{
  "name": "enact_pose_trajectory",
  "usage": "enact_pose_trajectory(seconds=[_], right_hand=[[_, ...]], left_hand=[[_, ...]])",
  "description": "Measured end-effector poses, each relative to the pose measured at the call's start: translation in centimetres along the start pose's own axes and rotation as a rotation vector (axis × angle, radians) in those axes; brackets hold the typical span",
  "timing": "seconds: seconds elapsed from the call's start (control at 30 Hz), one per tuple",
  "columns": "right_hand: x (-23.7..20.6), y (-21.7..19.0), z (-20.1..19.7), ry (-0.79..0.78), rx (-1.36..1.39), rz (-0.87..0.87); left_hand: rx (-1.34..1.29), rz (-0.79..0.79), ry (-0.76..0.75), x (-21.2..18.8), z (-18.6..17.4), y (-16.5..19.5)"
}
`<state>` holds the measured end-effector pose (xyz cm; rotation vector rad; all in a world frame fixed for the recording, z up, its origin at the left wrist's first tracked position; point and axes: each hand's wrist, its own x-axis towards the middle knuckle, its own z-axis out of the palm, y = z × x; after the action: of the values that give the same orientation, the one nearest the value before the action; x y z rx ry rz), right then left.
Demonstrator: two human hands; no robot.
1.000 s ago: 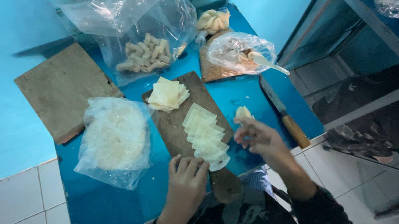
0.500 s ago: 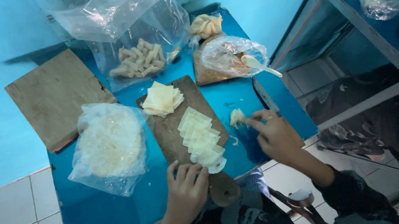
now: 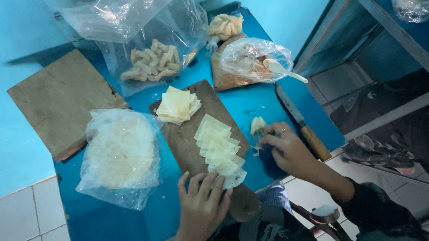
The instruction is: The person cuts a thin dough sheet into square wrappers with a knife on a wooden board, then spoons filling from a plastic bag onto each square and folds the squares into filled wontons, placing the finished pieces into a plastic bag on the table.
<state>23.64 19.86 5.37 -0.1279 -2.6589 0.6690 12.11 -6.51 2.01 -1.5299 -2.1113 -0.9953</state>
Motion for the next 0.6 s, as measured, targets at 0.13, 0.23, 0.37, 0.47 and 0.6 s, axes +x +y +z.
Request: enact_pose_trajectory(seconds=[0.13,0.23,0.37,0.47,0.6], right_hand=[[1.0,-1.3,0.6,-0.078,0.228,-0.06],[1.3,-3.1,1.5,-0.091,0.044,-0.236],[1.5,-4.5,2.4,-0.037,-0.323,-0.422],[1.5,-4.2,2.5,-0.014,-0.499,-0.501],[1.2,-3.2,1.9,-0.013,-0.551,-0.511]], left_hand=[[0.058,-0.005,-0.016,0.3,0.2,0.1],[0.106,0.008,-0.036,0.2,0.5,0.0],[0.111,-0.008,-0.038,0.0,0.9,0.0],[0.112,-0.011,-0.037,-0.2,1.0,0.0],[0.116,-0.019,-0.044,-0.3,1.2,0.1]])
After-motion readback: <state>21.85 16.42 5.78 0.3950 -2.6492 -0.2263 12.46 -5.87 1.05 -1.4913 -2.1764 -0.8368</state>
